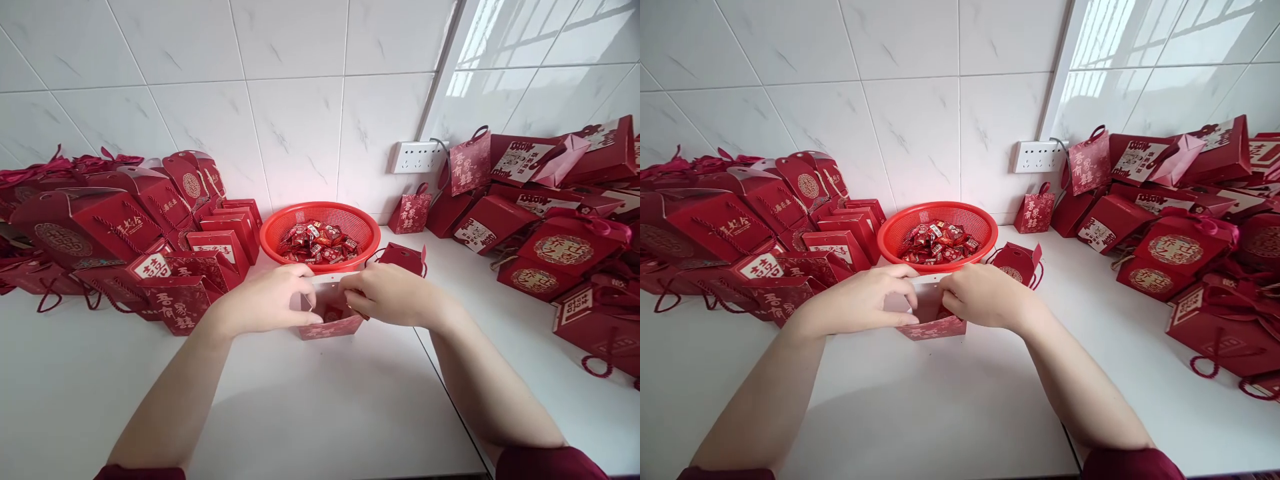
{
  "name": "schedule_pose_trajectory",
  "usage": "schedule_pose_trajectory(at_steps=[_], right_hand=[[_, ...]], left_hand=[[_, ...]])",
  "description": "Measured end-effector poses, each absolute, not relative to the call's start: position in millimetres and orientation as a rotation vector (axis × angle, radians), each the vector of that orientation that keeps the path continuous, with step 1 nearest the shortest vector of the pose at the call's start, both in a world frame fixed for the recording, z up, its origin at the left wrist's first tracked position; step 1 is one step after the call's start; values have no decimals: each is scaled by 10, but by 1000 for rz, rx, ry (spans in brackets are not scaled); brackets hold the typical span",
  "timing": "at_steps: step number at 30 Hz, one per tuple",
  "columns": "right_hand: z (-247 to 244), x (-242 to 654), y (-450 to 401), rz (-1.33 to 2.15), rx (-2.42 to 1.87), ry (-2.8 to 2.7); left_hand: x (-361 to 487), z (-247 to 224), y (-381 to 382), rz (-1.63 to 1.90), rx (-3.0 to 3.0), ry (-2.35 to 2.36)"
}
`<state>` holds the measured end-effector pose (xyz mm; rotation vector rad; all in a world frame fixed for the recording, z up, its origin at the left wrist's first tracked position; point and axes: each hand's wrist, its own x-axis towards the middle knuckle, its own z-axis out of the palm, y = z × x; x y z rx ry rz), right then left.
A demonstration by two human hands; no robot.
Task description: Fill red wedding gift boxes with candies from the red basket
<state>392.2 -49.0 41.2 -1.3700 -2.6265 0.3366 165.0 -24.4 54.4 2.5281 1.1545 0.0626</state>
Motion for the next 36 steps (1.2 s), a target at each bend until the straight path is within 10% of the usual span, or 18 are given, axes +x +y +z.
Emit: schedule_pose_trajectory(at_steps=[36], right_hand=[[475, 3972, -788, 67, -1440, -2781]], left_hand=[[1615, 550, -371, -179, 2465, 1102]])
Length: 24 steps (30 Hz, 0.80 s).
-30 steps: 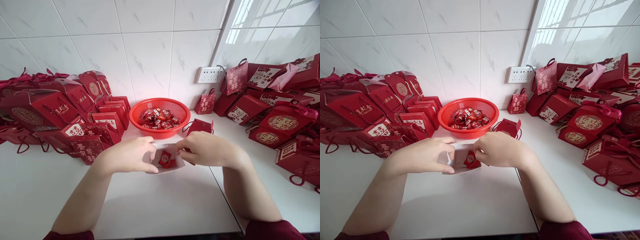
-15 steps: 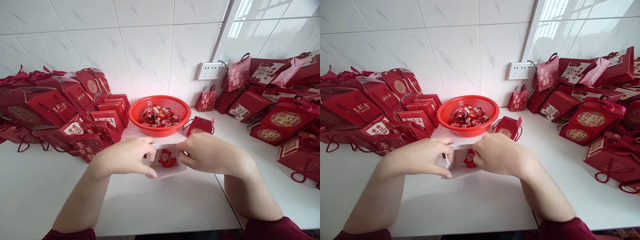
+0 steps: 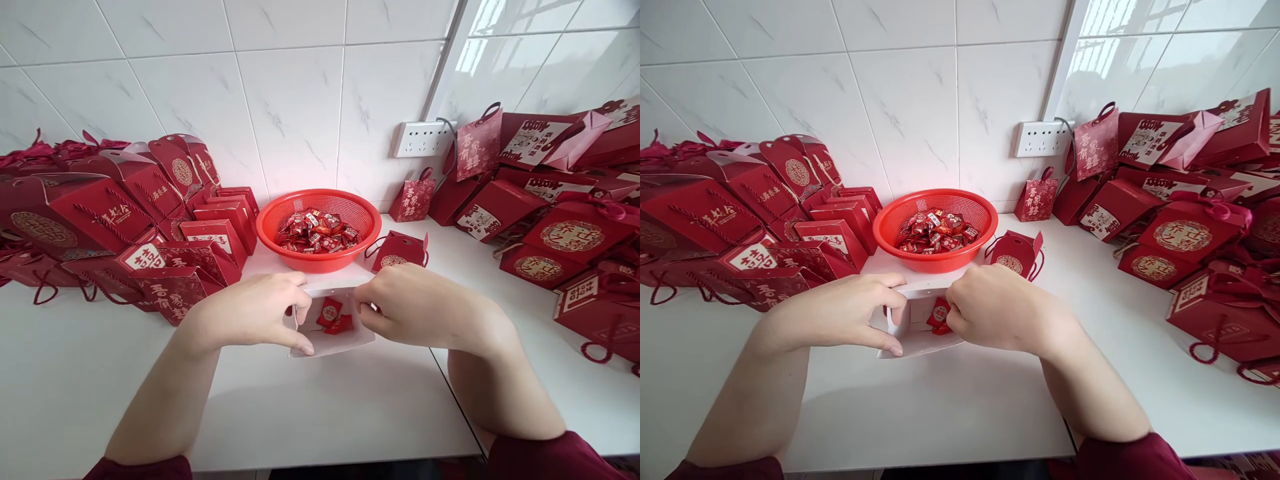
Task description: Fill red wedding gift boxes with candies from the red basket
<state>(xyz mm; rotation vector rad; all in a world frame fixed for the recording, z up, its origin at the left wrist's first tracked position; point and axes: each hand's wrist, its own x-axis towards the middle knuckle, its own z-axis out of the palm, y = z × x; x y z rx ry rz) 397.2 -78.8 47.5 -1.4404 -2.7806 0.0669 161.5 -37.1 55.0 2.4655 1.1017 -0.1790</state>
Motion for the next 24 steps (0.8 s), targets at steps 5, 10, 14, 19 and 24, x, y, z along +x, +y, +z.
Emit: schedule_pose_trajectory(at_steps=[5, 10, 14, 19, 24], right_hand=[[461, 4010, -811, 12, -1474, -2789], [445, 4041, -813, -2, -1473, -2793], [481, 4028, -797, 10, -1486, -2804], [501, 4028, -806, 129, -1464, -2806], [481, 4031, -791, 79, -1486, -2792]], left_hand=[[1554, 516, -295, -72, 2493, 1065], [1474, 572, -269, -139, 2398, 1047], [1463, 644, -261, -246, 2347, 980], [1477, 621, -189, -305, 2287, 938], [1505, 570, -213, -242, 2330, 940]])
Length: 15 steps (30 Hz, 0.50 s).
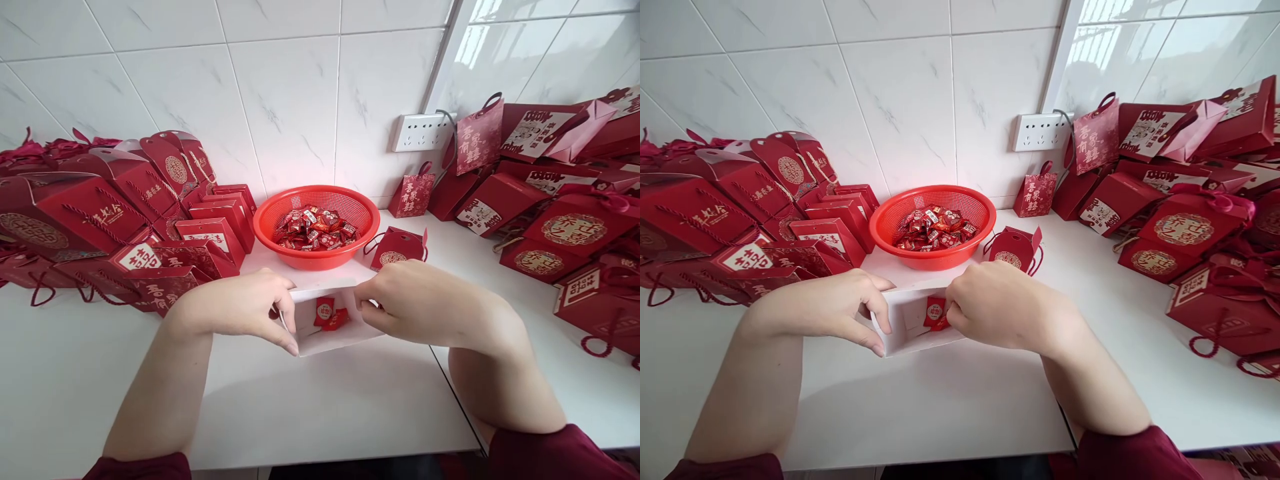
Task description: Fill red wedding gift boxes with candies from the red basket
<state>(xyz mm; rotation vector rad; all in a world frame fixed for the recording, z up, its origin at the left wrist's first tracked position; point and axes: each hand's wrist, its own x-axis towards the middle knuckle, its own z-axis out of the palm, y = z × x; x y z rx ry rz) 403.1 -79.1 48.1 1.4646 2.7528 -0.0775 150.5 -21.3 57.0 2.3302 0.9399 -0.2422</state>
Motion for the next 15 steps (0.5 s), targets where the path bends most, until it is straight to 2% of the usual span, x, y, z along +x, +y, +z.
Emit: schedule_pose_trajectory(at_steps=[10, 15], right_hand=[[490, 4032, -826, -172, 1433, 2809], [580, 4163, -882, -373, 1402, 2896]], left_hand=[[1613, 603, -448, -362, 2328, 1090], [1609, 597, -423, -358, 2350, 1027]])
